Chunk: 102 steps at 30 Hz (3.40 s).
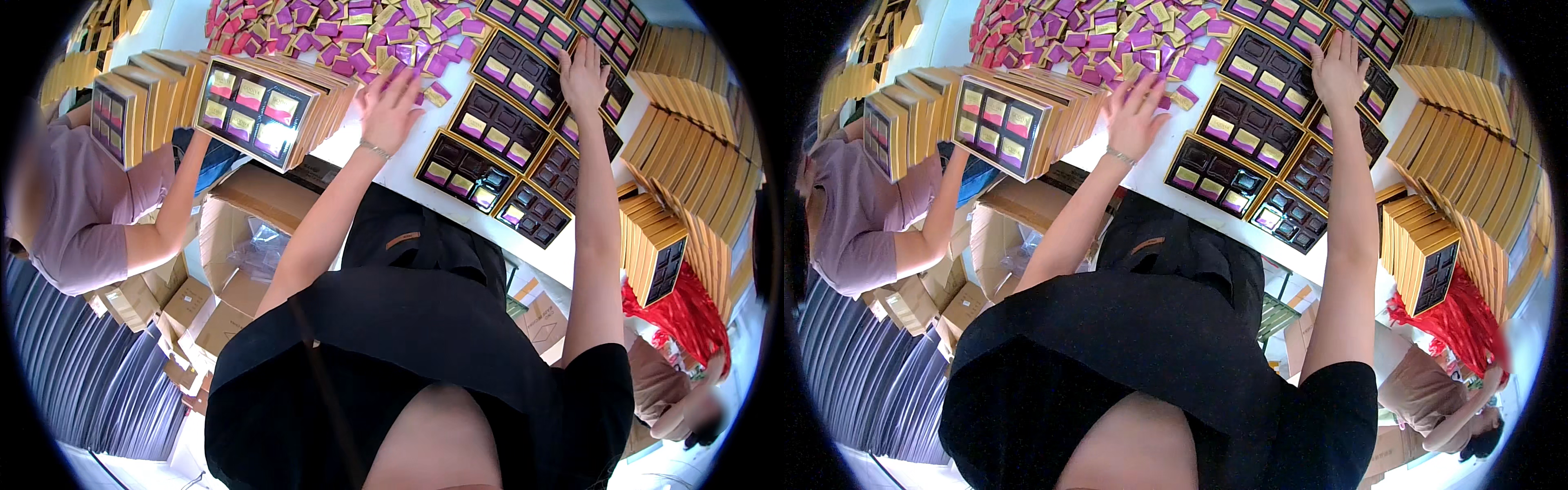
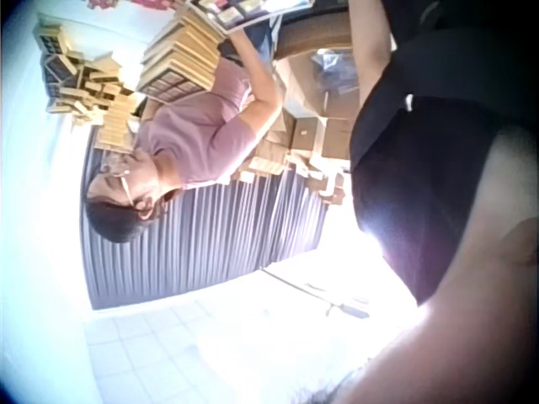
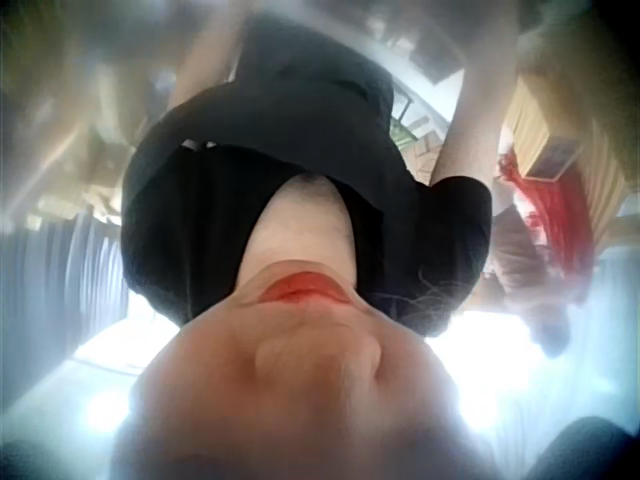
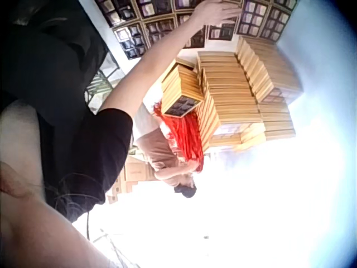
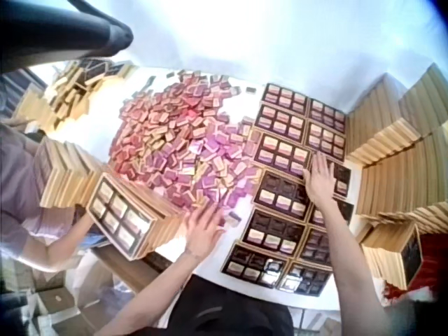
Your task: The person places small wrapped candies into compartmentalized trays on a table. They repeatedly pick candies from a large pile and arrange them into the tray sections. Other people are visible in the background working with similar trays and boxes.
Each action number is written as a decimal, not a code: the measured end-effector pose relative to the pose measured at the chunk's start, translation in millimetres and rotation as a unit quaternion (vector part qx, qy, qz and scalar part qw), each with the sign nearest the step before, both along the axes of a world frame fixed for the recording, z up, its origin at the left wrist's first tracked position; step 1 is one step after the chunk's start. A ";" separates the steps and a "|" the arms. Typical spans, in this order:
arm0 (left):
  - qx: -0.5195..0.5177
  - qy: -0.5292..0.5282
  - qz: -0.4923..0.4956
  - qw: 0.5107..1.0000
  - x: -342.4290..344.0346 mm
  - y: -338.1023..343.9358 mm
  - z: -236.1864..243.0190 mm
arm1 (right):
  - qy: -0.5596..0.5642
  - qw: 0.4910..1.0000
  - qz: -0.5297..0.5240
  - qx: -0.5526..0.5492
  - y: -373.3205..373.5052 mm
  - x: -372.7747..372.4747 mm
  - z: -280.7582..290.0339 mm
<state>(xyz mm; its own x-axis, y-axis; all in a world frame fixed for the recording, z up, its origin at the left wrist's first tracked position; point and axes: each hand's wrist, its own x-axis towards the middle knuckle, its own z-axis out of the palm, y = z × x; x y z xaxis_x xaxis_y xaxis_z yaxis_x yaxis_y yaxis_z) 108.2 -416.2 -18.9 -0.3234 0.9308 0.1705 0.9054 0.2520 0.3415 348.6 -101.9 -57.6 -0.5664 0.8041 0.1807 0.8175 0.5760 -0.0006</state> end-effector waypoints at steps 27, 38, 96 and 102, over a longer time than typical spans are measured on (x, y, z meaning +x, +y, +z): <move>-0.046 -0.006 -0.067 0.997 0.3 63.3 -7.3 | 0.029 0.999 -0.014 0.001 -7.4 9.3 28.5; -0.048 -0.783 0.139 0.605 37.3 109.6 66.1 | 0.162 0.986 0.022 -0.035 34.2 31.9 21.8; 0.073 -0.631 -0.179 0.751 101.3 129.3 80.0 | 0.545 0.516 -0.095 -0.654 -116.0 45.9 135.6; -0.068 -0.820 -0.041 0.566 128.2 122.4 78.5 | 0.612 0.569 -0.215 -0.505 -148.5 91.3 123.1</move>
